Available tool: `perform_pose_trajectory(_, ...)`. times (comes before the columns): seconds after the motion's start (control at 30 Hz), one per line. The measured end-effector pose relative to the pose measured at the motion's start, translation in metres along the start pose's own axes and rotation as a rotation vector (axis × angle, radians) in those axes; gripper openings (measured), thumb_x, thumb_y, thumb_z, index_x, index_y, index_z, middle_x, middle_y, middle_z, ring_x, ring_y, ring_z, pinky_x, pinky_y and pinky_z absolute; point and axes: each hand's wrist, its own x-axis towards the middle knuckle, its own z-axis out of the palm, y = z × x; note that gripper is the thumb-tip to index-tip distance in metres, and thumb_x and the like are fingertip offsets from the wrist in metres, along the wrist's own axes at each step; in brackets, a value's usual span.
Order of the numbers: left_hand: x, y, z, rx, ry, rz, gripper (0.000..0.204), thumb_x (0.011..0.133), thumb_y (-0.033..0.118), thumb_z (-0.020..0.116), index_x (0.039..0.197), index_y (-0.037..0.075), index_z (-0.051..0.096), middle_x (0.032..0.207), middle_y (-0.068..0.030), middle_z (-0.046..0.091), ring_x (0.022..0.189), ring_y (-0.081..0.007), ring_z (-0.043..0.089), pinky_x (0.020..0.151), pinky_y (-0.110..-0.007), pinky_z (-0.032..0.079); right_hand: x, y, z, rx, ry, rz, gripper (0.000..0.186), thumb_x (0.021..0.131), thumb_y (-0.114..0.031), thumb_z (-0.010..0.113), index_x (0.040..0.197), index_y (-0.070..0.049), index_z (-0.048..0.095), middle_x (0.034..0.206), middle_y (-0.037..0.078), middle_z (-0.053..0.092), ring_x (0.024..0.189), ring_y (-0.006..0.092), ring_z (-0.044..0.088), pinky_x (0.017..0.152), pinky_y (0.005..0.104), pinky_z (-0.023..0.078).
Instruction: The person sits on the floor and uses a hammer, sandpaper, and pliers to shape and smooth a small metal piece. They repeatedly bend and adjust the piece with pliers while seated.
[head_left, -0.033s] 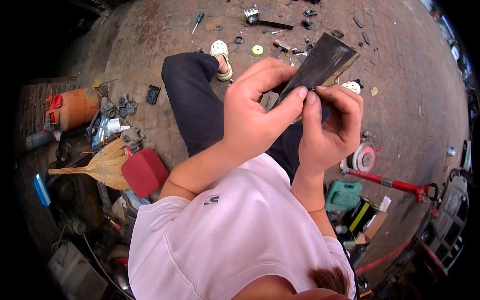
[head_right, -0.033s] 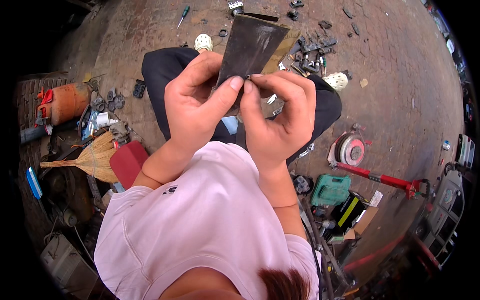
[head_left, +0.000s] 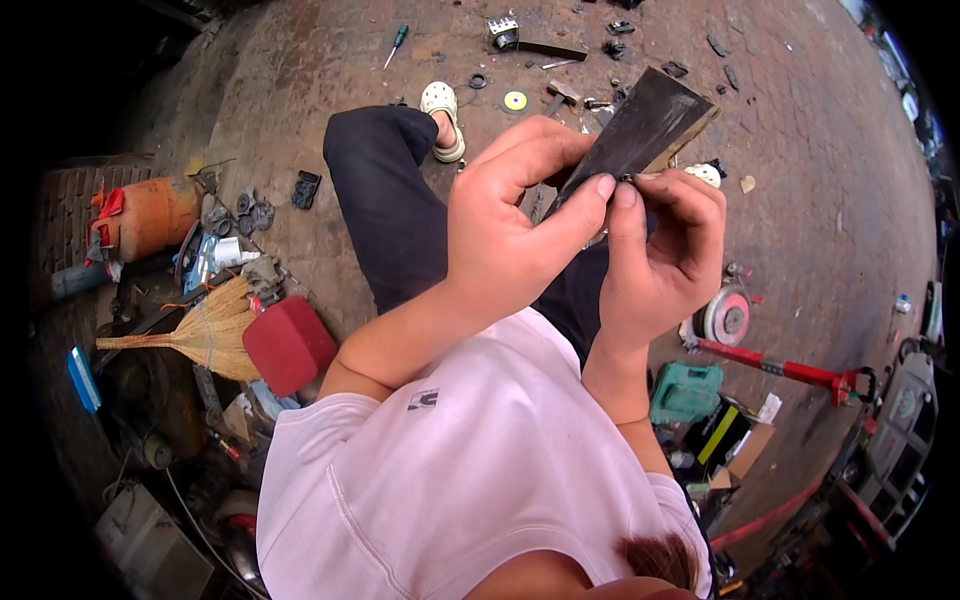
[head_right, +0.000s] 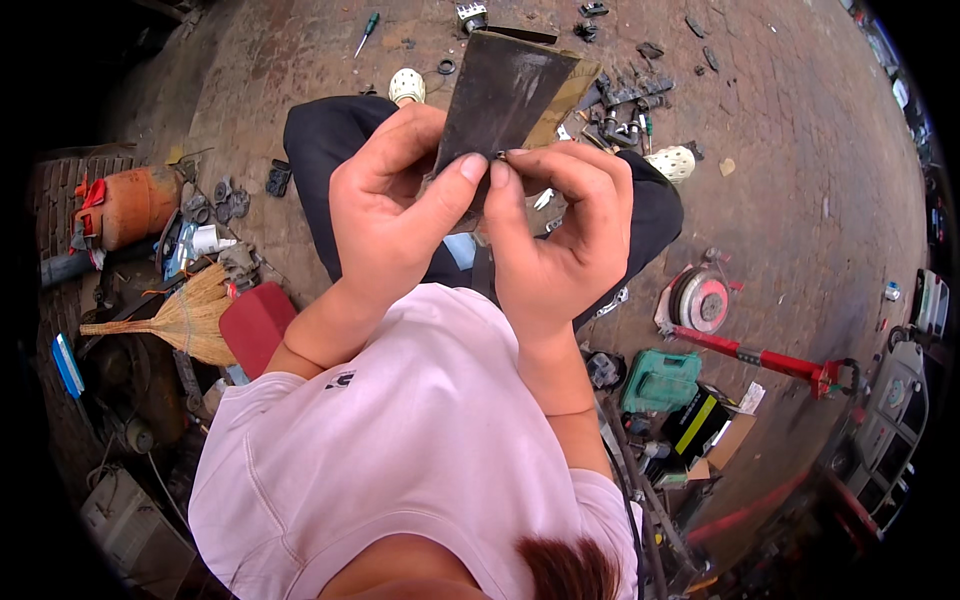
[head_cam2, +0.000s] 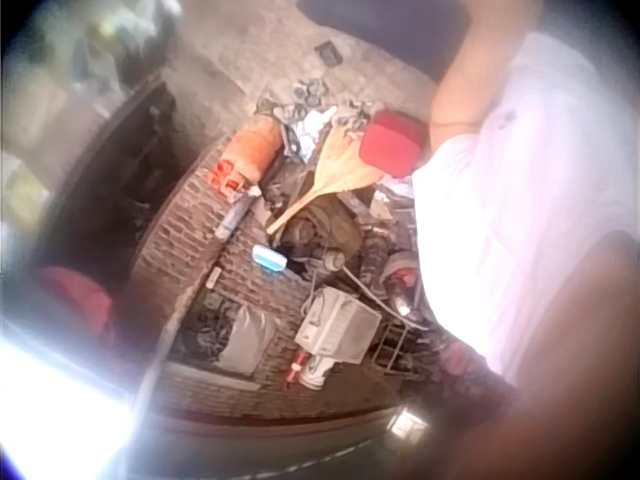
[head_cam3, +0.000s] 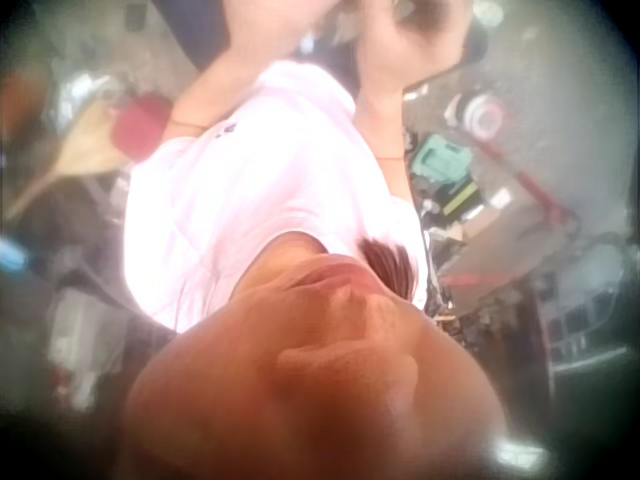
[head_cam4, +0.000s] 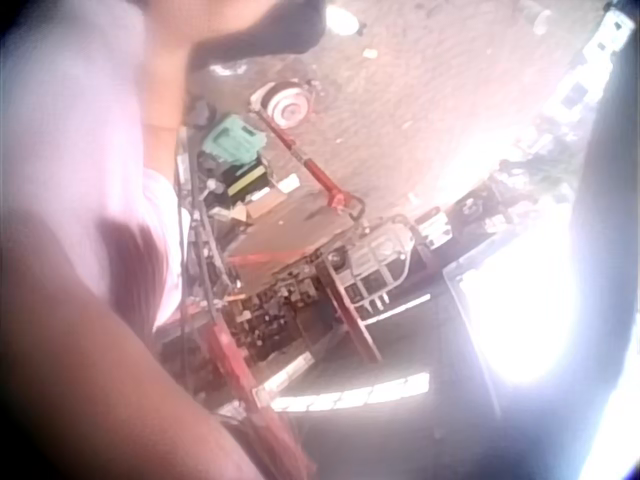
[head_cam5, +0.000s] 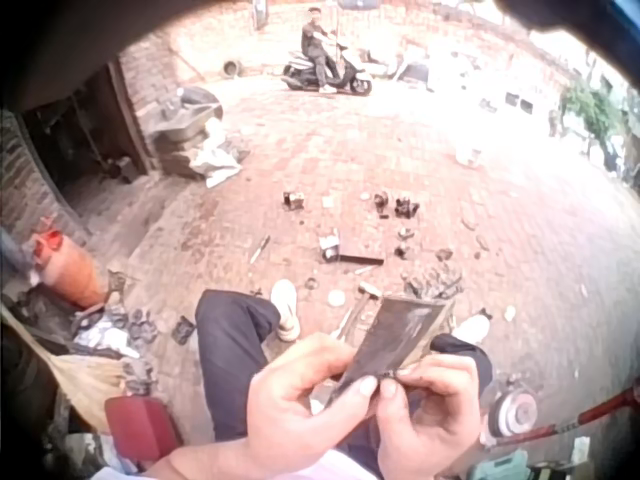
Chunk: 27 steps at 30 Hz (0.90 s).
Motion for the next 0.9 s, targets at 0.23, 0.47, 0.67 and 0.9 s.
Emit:
perform_pose_trajectory(0.23,0.0016,-0.0017,0.0002,0.154,-0.008,0.169,0.022,0.078,0.003,0.072,0.099,-0.003,0.072,0.087,-0.0096,0.066,0.074,-0.017,0.065,0.065,-0.027,0.051,0.0005,0.0,-0.0009,0.185,0.063,0.179,0.019,0.08,0.011,0.07,0.094,0.004,0.06,0.1,0.011,0.061,0.086,0.0133,0.06,0.076,0.0248,0.052)
perform_pose_trajectory(0.47,0.0023,0.0009,0.0008,0.275,-0.016,0.288,0.022,0.077,0.001,0.071,0.099,0.0,0.073,0.085,-0.0093,0.065,0.07,-0.017,0.064,0.06,-0.027,0.051,0.0004,0.0009,-0.0022,0.098,0.059,0.141,0.018,0.08,0.013,0.068,0.095,0.005,0.062,0.098,0.011,0.062,0.086,0.0135,0.061,0.076,0.0248,0.052)
perform_pose_trajectory(0.67,0.0026,0.0049,0.0014,0.31,-0.04,0.315,0.022,0.076,0.0,0.071,0.098,0.002,0.074,0.082,-0.0081,0.064,0.067,-0.0163,0.063,0.058,-0.027,0.051,0.0009,0.0003,-0.0031,0.063,0.095,0.117,0.019,0.079,0.013,0.069,0.096,0.006,0.064,0.099,0.012,0.065,0.086,0.0144,0.063,0.075,0.0255,0.054)
perform_pose_trajectory(0.9,0.0014,0.0045,0.0062,0.305,-0.015,0.318,0.024,0.074,-0.001,0.072,0.098,0.003,0.074,0.081,-0.0074,0.063,0.065,-0.0164,0.062,0.057,-0.027,0.051,-0.0013,-0.0012,-0.0032,0.054,0.101,0.087,0.02,0.077,0.014,0.07,0.094,0.006,0.064,0.099,0.013,0.066,0.084,0.0141,0.063,0.074,0.0254,0.053)
